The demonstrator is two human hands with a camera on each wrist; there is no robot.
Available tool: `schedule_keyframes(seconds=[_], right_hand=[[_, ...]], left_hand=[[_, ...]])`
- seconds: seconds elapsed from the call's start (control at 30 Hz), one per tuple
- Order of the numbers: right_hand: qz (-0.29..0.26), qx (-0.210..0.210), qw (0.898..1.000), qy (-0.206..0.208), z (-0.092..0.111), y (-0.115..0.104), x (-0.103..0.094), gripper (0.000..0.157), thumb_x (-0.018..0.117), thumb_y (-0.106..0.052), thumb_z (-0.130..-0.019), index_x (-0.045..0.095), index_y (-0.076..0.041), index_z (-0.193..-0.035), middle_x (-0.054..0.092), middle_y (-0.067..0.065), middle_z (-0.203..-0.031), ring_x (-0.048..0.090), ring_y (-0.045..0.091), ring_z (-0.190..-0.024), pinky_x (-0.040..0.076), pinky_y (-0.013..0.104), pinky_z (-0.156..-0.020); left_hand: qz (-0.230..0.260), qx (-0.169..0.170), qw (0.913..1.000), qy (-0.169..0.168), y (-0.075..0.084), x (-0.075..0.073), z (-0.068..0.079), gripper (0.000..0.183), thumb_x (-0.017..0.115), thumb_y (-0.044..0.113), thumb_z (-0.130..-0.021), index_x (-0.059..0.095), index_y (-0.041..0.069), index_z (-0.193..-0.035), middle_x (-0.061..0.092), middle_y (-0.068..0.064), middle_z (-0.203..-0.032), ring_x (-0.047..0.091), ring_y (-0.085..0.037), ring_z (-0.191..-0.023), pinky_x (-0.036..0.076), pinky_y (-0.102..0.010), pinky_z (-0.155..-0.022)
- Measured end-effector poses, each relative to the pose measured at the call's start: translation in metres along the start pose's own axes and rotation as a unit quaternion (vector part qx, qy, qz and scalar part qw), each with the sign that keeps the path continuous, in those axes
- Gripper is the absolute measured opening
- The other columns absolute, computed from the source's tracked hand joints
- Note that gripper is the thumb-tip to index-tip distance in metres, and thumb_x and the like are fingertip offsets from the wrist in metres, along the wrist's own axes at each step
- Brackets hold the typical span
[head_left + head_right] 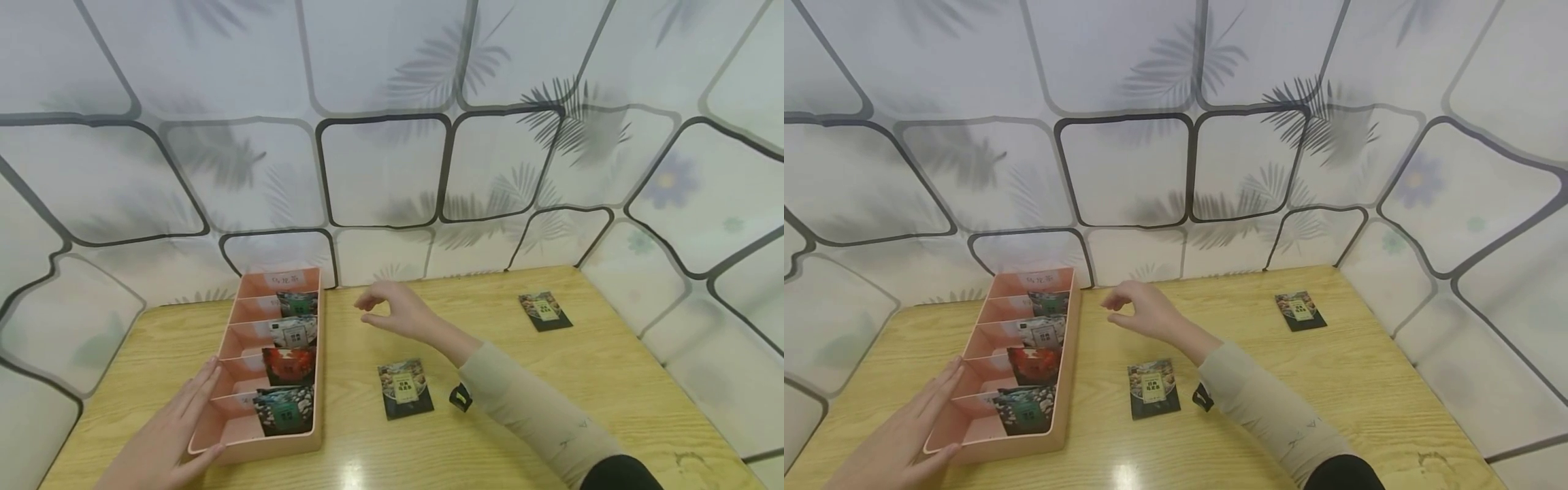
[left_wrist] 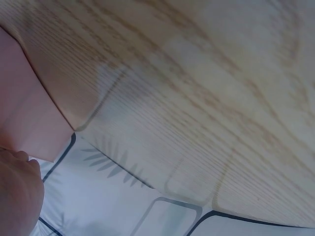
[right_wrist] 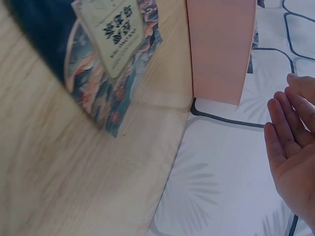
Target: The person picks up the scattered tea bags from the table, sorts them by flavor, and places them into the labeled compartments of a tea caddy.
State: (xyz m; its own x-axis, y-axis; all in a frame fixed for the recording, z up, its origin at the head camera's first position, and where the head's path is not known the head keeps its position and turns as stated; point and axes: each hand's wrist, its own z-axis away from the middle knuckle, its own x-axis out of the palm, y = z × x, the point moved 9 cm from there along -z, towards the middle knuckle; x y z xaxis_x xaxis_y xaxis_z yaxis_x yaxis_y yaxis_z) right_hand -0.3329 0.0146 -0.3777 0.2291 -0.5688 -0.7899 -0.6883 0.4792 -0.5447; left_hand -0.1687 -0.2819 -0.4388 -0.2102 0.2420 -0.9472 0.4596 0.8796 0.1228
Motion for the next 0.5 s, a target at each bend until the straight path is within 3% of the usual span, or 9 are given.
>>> schedule_keyframes(seconds=[0.27,0.5], right_hand=[[-0.013,0.011,1.000,-0.018,0.024,0.010,-0.001,0.025,0.077,-0.010,-0.097,0.075,-0.004,-0.121,0.077,0.010,-0.118,0.073,0.025,-0.108,0.060,0.045,-0.101],[-0.007,0.025,0.999,-0.019,0.041,0.022,0.001,0.025,0.079,-0.012,-0.096,0.076,-0.007,-0.120,0.078,0.007,-0.115,0.074,0.022,-0.106,0.061,0.042,-0.099]], left_hand=[[0.002,-0.001,1.0000,0.003,-0.002,0.001,0.001,0.121,0.087,0.048,-0.083,0.013,0.013,-0.172,0.014,-0.006,-0.180,-0.016,0.020,-0.150,-0.009,0.004,-0.111],[0.000,0.006,1.0000,0.007,-0.001,0.001,0.001,0.122,0.087,0.049,-0.083,0.013,0.012,-0.172,0.015,-0.004,-0.180,-0.015,0.020,-0.150,-0.009,0.005,-0.111]])
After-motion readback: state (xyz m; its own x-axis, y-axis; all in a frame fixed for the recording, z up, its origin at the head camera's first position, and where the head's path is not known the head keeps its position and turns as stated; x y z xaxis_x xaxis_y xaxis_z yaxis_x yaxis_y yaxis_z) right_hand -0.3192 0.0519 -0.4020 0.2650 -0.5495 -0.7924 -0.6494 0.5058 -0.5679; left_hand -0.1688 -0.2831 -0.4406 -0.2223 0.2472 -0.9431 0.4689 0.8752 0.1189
